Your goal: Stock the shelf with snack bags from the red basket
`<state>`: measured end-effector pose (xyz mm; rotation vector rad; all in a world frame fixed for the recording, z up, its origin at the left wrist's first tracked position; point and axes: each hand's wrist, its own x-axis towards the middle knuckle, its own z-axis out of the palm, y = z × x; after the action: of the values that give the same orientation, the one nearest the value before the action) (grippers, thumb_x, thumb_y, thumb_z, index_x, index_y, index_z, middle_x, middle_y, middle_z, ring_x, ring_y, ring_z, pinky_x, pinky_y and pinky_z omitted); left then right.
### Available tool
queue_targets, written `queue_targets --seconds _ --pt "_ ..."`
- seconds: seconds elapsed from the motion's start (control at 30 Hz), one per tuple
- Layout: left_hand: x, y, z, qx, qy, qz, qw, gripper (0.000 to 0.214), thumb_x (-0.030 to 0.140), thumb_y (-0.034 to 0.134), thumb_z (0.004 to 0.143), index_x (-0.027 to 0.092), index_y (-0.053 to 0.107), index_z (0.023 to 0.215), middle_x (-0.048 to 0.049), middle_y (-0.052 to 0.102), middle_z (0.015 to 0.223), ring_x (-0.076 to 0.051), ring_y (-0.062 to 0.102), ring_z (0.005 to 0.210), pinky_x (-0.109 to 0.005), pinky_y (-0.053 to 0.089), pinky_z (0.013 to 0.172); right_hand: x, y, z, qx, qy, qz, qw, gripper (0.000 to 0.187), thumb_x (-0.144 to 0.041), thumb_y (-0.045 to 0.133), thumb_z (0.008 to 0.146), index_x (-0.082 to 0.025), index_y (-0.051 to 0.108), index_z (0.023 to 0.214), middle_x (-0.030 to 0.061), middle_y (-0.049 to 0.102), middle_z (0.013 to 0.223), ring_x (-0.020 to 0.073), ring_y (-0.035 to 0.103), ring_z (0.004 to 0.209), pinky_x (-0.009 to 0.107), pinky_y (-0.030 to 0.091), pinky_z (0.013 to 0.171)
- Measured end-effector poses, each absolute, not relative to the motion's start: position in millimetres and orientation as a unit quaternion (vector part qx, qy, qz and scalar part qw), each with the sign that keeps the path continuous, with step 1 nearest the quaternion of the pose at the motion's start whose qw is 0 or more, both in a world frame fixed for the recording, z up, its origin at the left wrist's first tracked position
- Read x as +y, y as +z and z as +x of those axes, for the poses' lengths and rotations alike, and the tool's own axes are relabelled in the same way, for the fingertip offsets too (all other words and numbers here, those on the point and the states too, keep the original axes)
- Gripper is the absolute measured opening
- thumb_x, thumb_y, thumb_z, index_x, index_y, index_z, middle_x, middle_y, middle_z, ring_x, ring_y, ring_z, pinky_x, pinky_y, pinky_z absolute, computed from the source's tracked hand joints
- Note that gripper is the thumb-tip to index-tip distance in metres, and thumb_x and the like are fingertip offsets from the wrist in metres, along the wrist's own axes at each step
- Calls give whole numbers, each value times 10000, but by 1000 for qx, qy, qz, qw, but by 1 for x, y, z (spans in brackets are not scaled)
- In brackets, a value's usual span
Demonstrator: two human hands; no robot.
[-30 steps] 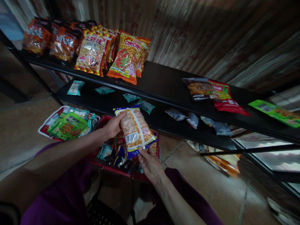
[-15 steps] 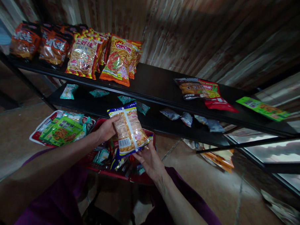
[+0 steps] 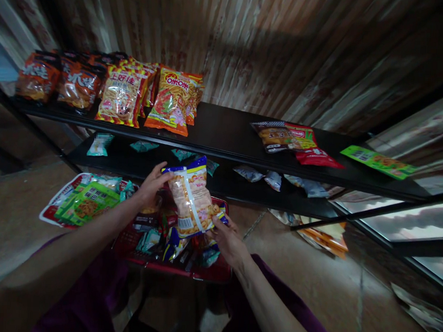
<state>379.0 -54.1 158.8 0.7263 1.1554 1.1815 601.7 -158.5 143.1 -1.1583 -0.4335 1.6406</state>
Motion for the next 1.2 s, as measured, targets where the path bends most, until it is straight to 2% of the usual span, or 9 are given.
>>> queue_targets --seconds 0.1,0.2,0.33,0.47,0.53,0.67,0.73,0.93,1.2 --pt "-49 166 370 494 544 397 550 522 311 784 602 198 636 1089 -76 659 1125 -212 609 1022 -268 472 843 -156 146 605 -233 668 -499 501 346 -304 847 556 -191 694 844 23 737 826 156 664 682 257 534 597" --pt "-49 170 362 500 461 458 572 399 386 758 634 169 707 966 -73 711 957 -212 640 898 -252 487 755 -156 146 607 -247 663 -506 493 336 -333 844 560 -186 699 825 18 729 795 149 652 669 250 524 586" --pt "-49 174 353 545 422 487 537 341 346 798 584 191 740 882 -39 725 829 -190 646 774 -223 480 660 -155 140 609 -290 662 -502 474 375 -348 828 591 -201 696 910 22 730 828 163 659 687 278 515 637" --pt "-49 176 355 506 408 454 610 366 336 808 559 182 727 881 -36 723 786 -169 640 677 -232 481 609 -154 134 609 -315 654 -503 468 412 -361 823 593 -221 694 959 8 731 820 180 670 720 311 512 708" --pt "-52 176 361 488 398 434 644 332 331 820 535 166 713 801 -28 706 710 -155 618 594 -234 471 559 -154 134 608 -313 649 -510 469 430 -367 823 590 -222 695 974 6 728 796 173 664 694 303 513 686" --pt "-57 173 374 506 467 368 625 279 380 798 571 162 668 688 6 650 589 -118 552 482 -217 433 474 -155 137 606 -304 630 -526 484 466 -385 804 615 -241 685 1042 -30 685 623 145 616 549 280 497 576" --pt "-57 173 377 508 497 336 619 272 376 795 581 161 663 684 8 648 590 -120 556 487 -226 444 483 -156 139 606 -301 617 -531 497 499 -388 800 618 -253 675 1081 -44 668 576 152 617 542 291 501 584" --pt "-53 169 380 498 521 299 625 327 410 812 545 159 663 692 7 644 581 -139 584 512 -258 478 517 -160 143 601 -273 603 -535 526 432 -390 795 628 -248 703 1025 1 734 754 186 661 631 338 527 633" --pt "-50 167 385 504 508 293 633 341 414 819 528 150 650 662 -9 651 575 -137 574 470 -259 471 479 -162 138 604 -261 565 -556 550 340 -403 793 626 -251 727 924 -7 733 773 170 646 648 300 513 626"
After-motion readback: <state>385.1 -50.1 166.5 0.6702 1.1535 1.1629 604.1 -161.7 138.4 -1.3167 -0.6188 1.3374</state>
